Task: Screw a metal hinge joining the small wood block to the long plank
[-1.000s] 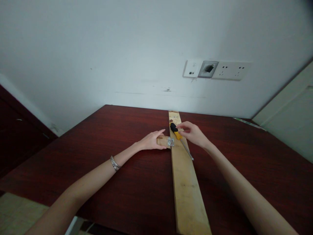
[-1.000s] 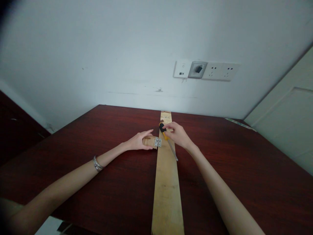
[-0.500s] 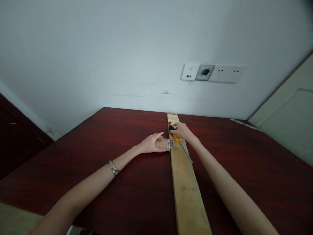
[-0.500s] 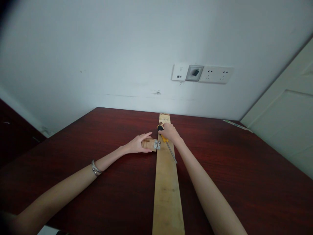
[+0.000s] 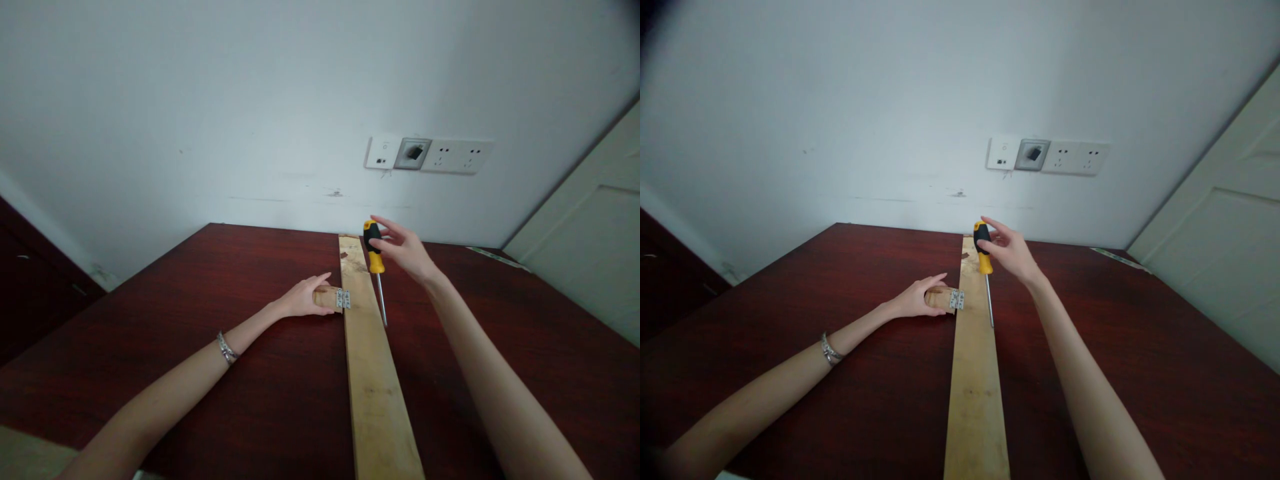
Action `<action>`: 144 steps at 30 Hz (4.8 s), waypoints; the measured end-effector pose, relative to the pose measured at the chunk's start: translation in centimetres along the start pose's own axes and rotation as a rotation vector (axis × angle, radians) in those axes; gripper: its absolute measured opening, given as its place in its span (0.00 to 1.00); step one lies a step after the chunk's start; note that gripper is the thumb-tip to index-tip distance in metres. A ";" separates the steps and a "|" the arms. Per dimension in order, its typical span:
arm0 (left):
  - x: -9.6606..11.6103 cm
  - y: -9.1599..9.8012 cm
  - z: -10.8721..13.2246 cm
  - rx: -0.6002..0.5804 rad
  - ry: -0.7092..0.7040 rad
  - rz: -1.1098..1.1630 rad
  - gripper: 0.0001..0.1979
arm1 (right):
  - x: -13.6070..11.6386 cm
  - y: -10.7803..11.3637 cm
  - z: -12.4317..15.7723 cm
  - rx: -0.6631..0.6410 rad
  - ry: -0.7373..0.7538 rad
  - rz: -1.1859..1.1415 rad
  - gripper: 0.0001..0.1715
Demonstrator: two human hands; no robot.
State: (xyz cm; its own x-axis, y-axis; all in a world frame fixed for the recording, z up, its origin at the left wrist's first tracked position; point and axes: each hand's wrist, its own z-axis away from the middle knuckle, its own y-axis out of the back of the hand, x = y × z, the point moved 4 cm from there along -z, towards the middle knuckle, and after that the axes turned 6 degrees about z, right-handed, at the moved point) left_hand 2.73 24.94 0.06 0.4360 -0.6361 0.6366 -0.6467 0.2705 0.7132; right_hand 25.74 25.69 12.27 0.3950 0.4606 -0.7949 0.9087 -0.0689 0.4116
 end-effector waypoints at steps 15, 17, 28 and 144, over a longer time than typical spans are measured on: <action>0.7 0.3 0.1 -0.002 -0.003 0.002 0.44 | -4.9 -1.7 1.8 0.216 0.396 -0.016 0.30; 0.7 0.2 0.0 -0.003 -0.008 -0.001 0.44 | -4.6 -2.2 1.8 0.202 0.378 -0.008 0.30; 0.6 0.2 -0.1 -0.006 -0.005 -0.008 0.44 | -4.3 -3.0 2.0 0.193 0.374 0.040 0.30; 1.0 0.4 -0.2 0.017 -0.031 0.056 0.41 | -5.5 -3.4 2.0 0.300 0.398 0.116 0.20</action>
State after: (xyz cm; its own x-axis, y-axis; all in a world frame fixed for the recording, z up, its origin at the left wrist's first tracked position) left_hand 3.02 24.53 1.03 0.3798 -0.6423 0.6658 -0.6804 0.2937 0.6714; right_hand 20.75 21.69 14.33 0.4666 0.7320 -0.4965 0.8838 -0.3635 0.2946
